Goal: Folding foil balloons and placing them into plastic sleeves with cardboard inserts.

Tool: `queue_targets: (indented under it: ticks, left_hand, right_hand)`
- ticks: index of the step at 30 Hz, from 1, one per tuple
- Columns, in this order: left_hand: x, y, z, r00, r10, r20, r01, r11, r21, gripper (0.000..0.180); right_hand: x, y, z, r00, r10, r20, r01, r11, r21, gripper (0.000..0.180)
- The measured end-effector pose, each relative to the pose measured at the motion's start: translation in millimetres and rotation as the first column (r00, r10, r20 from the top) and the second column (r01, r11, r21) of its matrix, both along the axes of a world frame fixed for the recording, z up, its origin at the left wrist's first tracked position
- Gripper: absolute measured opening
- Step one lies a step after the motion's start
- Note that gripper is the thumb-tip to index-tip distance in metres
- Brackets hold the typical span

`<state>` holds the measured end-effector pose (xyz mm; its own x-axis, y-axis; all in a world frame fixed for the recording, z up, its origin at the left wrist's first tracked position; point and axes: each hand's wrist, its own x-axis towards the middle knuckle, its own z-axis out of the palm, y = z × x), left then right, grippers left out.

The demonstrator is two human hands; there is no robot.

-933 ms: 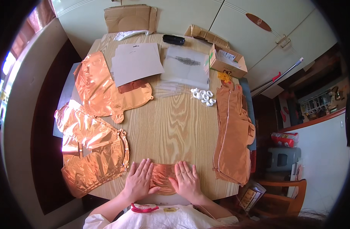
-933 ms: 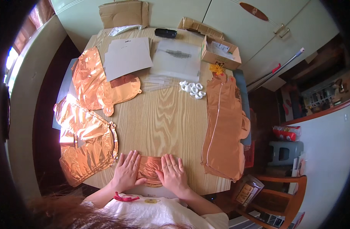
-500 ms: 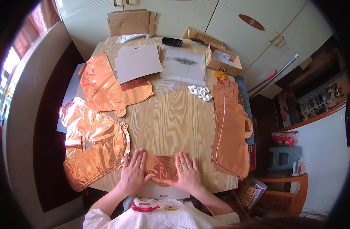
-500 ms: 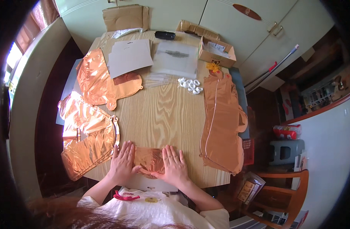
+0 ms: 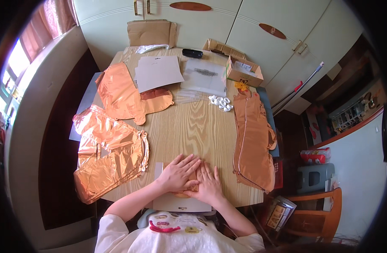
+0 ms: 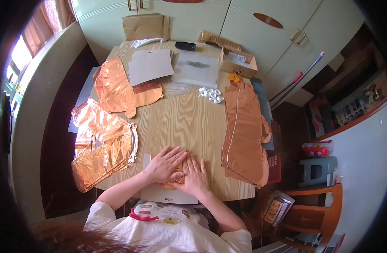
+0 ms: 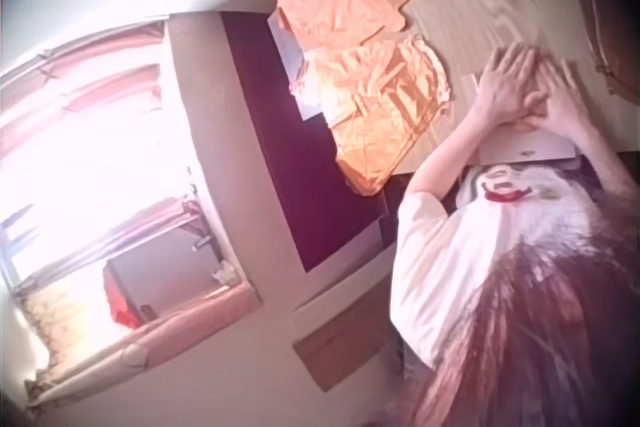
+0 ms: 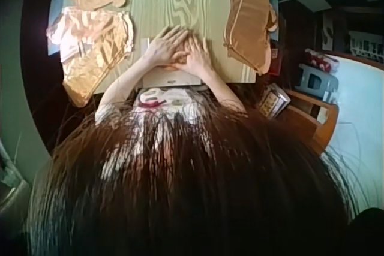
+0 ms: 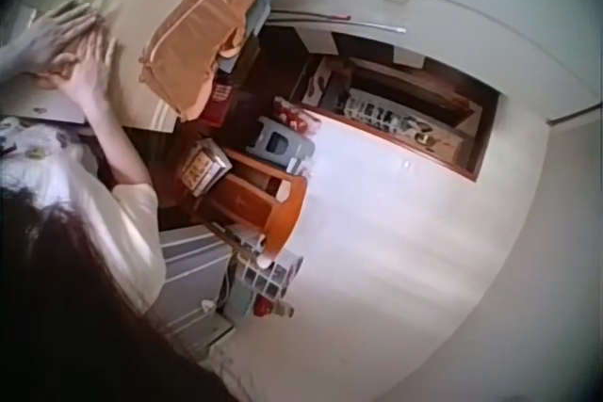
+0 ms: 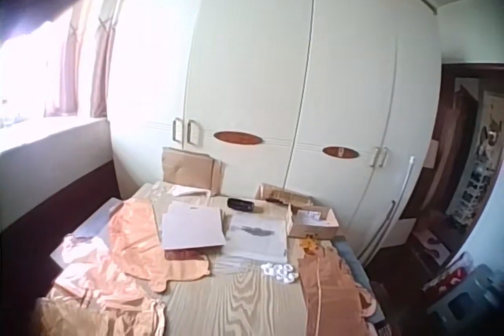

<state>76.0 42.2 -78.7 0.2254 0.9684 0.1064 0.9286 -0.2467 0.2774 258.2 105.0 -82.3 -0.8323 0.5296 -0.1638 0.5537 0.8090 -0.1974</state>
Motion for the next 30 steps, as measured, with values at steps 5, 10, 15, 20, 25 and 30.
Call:
queue_targets:
  ticks: [5,10,15,20,25,30]
  left_hand:
    - [-4.8,-2.4,-2.6,0.996,-0.028,-0.085,0.030,0.999,0.022,0.075]
    - [-4.0,-5.0,-8.2,0.989,-0.018,-0.149,0.024,0.999,0.037,0.064]
    - [-1.8,-5.9,-9.2,0.994,-0.006,-0.106,0.010,0.999,0.031,0.061]
    - [-1.4,-3.0,-5.9,0.992,-0.002,-0.130,0.004,1.000,0.018,0.063]
    - [-0.3,-1.1,-4.8,0.993,-0.008,-0.114,0.007,1.000,-0.006,0.066]
    - [-2.1,-2.6,-6.5,0.994,-0.018,-0.107,0.016,1.000,-0.021,0.067]
  right_hand:
    - [6.6,-0.8,-7.9,0.988,0.006,-0.154,-0.004,1.000,0.012,0.107]
    - [35.2,-26.6,-4.4,0.898,0.174,-0.404,-0.065,0.961,0.269,0.076]
    - [47.4,-66.4,7.1,0.792,0.433,-0.430,-0.308,0.892,0.331,0.035]
    - [45.3,-73.5,15.1,0.745,0.448,-0.494,-0.286,0.884,0.371,0.014]
    - [62.0,-78.9,46.0,0.728,0.465,-0.504,-0.282,0.873,0.399,0.017]
    - [120.8,-72.2,98.1,0.721,0.460,-0.518,-0.202,0.855,0.478,0.013]
